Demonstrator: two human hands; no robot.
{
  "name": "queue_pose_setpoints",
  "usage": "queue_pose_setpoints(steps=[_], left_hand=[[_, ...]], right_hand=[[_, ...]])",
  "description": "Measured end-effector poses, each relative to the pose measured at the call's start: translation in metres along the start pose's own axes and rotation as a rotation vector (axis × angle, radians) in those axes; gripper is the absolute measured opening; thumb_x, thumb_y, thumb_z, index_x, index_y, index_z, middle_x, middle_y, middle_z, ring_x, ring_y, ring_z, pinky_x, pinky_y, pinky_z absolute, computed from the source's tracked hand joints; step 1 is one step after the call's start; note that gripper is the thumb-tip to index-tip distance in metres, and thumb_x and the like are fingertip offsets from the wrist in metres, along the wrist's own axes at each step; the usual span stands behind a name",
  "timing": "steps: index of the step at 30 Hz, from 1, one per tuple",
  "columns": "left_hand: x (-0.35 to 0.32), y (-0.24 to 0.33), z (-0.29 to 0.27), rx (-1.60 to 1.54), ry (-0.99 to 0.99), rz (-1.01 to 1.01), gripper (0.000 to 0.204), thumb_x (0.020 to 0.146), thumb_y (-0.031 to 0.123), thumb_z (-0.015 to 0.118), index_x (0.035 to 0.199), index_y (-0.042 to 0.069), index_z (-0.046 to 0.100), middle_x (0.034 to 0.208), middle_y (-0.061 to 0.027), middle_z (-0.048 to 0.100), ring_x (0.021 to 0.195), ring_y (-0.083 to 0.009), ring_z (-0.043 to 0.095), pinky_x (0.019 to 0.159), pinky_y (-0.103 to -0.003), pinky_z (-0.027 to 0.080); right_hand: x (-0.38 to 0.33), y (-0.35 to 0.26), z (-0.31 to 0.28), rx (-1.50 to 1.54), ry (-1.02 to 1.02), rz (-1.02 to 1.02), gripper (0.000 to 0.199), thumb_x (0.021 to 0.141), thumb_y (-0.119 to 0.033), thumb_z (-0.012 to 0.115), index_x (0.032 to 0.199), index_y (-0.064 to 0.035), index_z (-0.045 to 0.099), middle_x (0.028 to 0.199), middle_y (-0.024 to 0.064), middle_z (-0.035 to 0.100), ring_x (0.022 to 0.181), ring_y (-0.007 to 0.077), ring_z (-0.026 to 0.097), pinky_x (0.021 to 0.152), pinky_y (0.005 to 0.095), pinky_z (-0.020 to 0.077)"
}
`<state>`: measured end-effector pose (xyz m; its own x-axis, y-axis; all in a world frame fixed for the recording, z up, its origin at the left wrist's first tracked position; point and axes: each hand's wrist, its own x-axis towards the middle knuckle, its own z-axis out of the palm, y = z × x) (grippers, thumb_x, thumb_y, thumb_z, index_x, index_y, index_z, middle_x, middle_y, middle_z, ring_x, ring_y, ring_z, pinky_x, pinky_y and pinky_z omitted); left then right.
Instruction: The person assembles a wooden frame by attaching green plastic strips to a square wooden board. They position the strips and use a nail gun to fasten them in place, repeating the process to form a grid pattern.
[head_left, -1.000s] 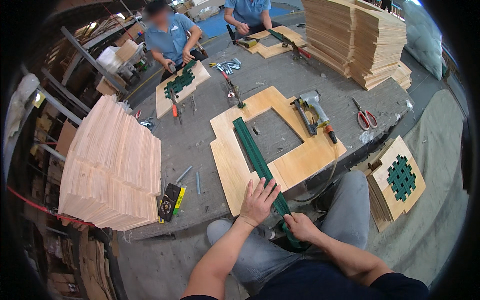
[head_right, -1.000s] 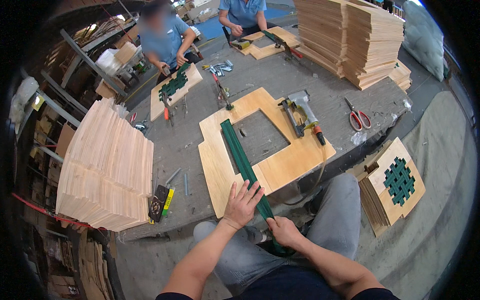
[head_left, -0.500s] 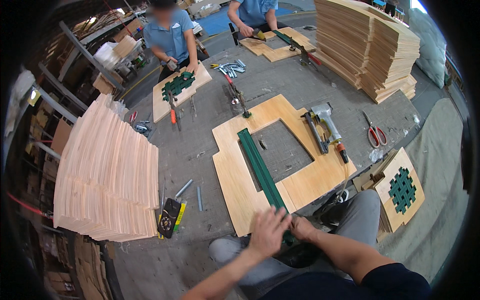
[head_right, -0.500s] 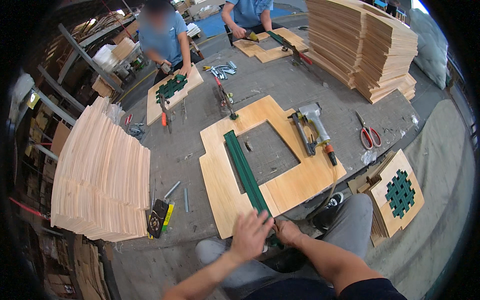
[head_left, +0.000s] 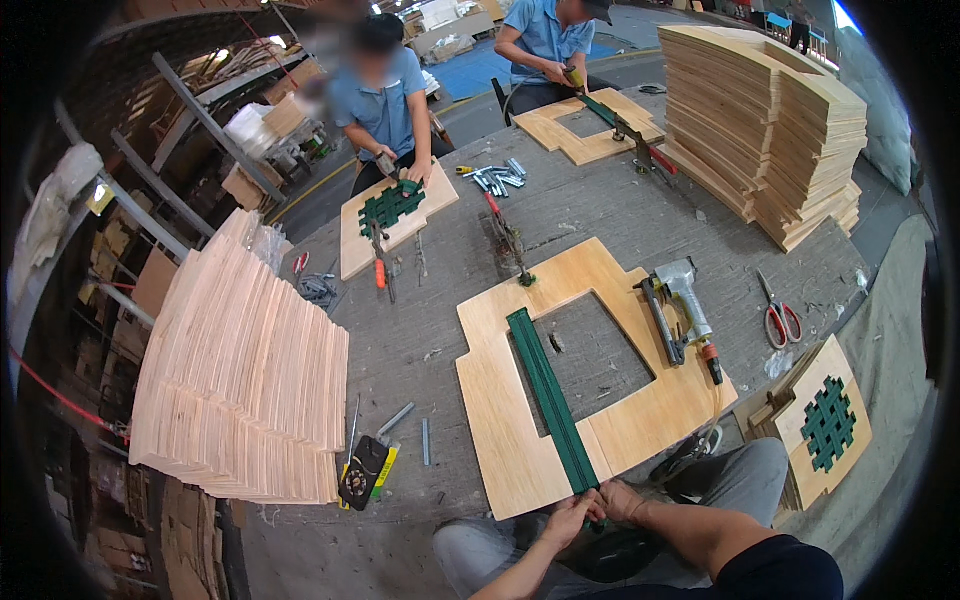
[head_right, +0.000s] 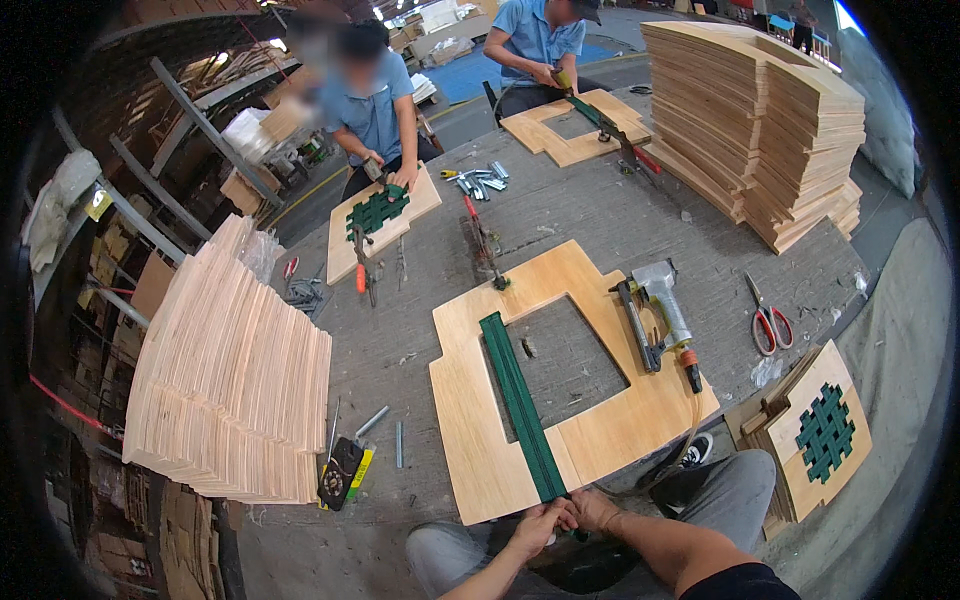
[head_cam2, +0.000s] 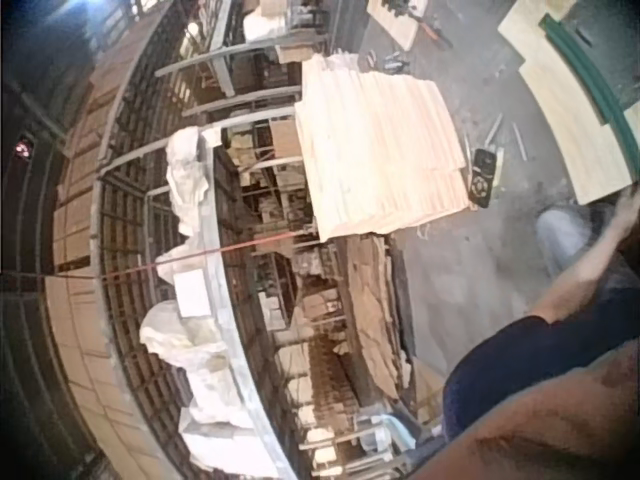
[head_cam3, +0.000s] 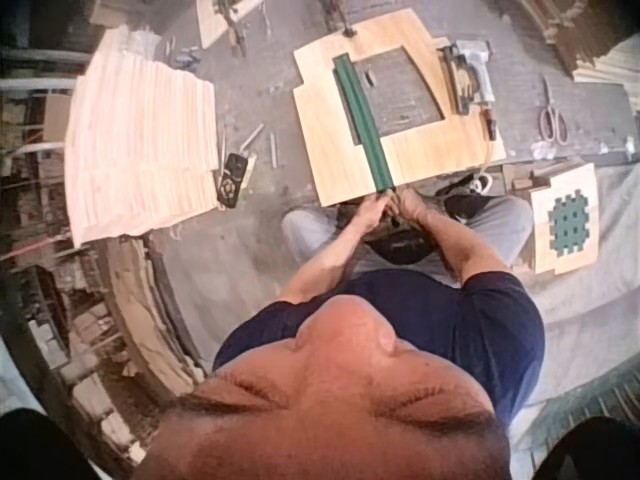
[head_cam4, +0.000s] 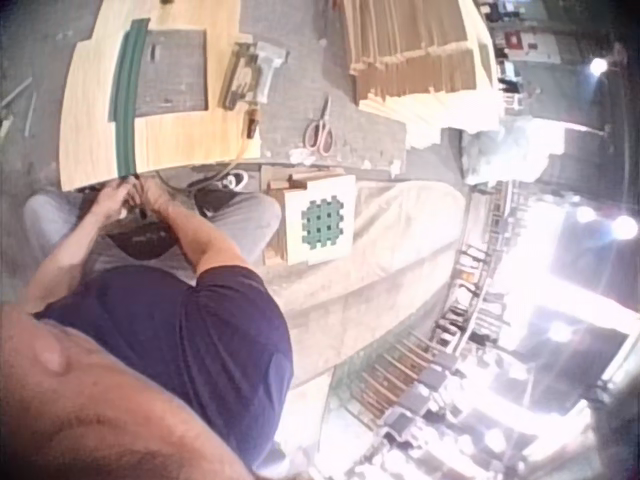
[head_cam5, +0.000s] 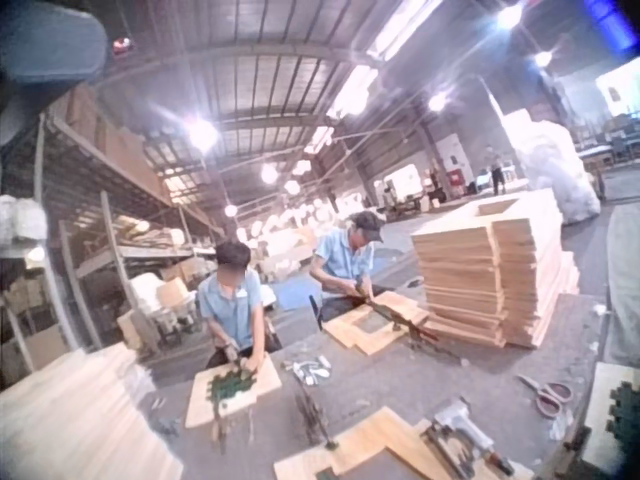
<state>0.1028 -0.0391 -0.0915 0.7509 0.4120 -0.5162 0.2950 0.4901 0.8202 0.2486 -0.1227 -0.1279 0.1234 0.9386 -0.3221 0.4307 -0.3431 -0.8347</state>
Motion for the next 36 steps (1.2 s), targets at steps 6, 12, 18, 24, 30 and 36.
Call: queue_pose_setpoints(steps=[6,12,18,24,30,36], left_hand=[[0.005,0.014,0.003,0.435,0.015,-0.001,0.048,0.109,0.053,0.043,0.110,0.011,0.067,0.069,-0.0045,0.062,0.062,-0.0147,0.058,0.064,-0.031,0.048],[0.019,-0.005,0.004,0.802,0.227,0.121,0.063,0.104,0.062,0.041,0.109,0.008,0.073,0.090,-0.0233,0.073,0.087,-0.0428,0.070,0.081,-0.049,0.053],[0.021,-0.002,0.005,0.793,0.255,0.165,0.070,0.104,0.060,0.040,0.107,-0.002,0.072,0.115,-0.0327,0.067,0.117,-0.0507,0.059,0.102,-0.052,0.045],[0.015,-0.002,0.008,0.729,0.333,0.268,0.058,0.105,0.052,0.047,0.125,0.001,0.065,0.129,-0.0291,0.062,0.122,-0.0505,0.055,0.101,-0.053,0.045],[0.016,0.001,0.016,0.682,0.402,0.427,0.059,0.104,0.054,0.047,0.114,0.001,0.070,0.114,-0.0294,0.068,0.111,-0.0504,0.061,0.095,-0.051,0.048],[0.022,-0.012,0.015,0.613,0.383,0.562,0.055,0.104,0.051,0.049,0.117,0.001,0.069,0.118,-0.0287,0.067,0.113,-0.0496,0.059,0.096,-0.052,0.047]], right_hand=[[0.002,0.020,0.015,-0.071,0.122,-0.122,0.025,0.101,-0.028,0.051,0.100,-0.0067,0.063,0.089,0.0209,0.072,0.089,0.0458,0.068,0.077,0.0534,0.0546],[-0.006,0.008,0.019,-0.072,0.074,0.018,0.027,0.098,-0.028,0.053,0.105,-0.0028,0.061,0.091,0.0275,0.069,0.090,0.0495,0.066,0.080,0.0575,0.0535],[-0.047,-0.023,-0.019,-0.296,-0.236,0.158,0.029,0.099,-0.023,0.057,0.119,-0.0046,0.066,0.111,0.0221,0.073,0.100,0.0386,0.071,0.086,0.0478,0.0552],[-0.031,-0.091,-0.264,-0.220,0.583,0.169,0.034,0.097,-0.028,0.065,0.122,-0.0047,0.071,0.105,0.0127,0.076,0.094,0.0266,0.072,0.083,0.0366,0.0563],[0.051,-0.045,-0.350,-0.111,0.647,0.498,0.044,0.087,-0.026,0.081,0.109,0.0102,0.068,0.101,0.0205,0.076,0.089,0.0317,0.075,0.078,0.0415,0.0587],[0.051,-0.043,-0.342,0.368,0.749,0.361,0.036,0.077,-0.003,0.082,0.107,0.0051,0.065,0.085,0.0110,0.068,0.067,0.0211,0.067,0.059,0.0368,0.0553]])
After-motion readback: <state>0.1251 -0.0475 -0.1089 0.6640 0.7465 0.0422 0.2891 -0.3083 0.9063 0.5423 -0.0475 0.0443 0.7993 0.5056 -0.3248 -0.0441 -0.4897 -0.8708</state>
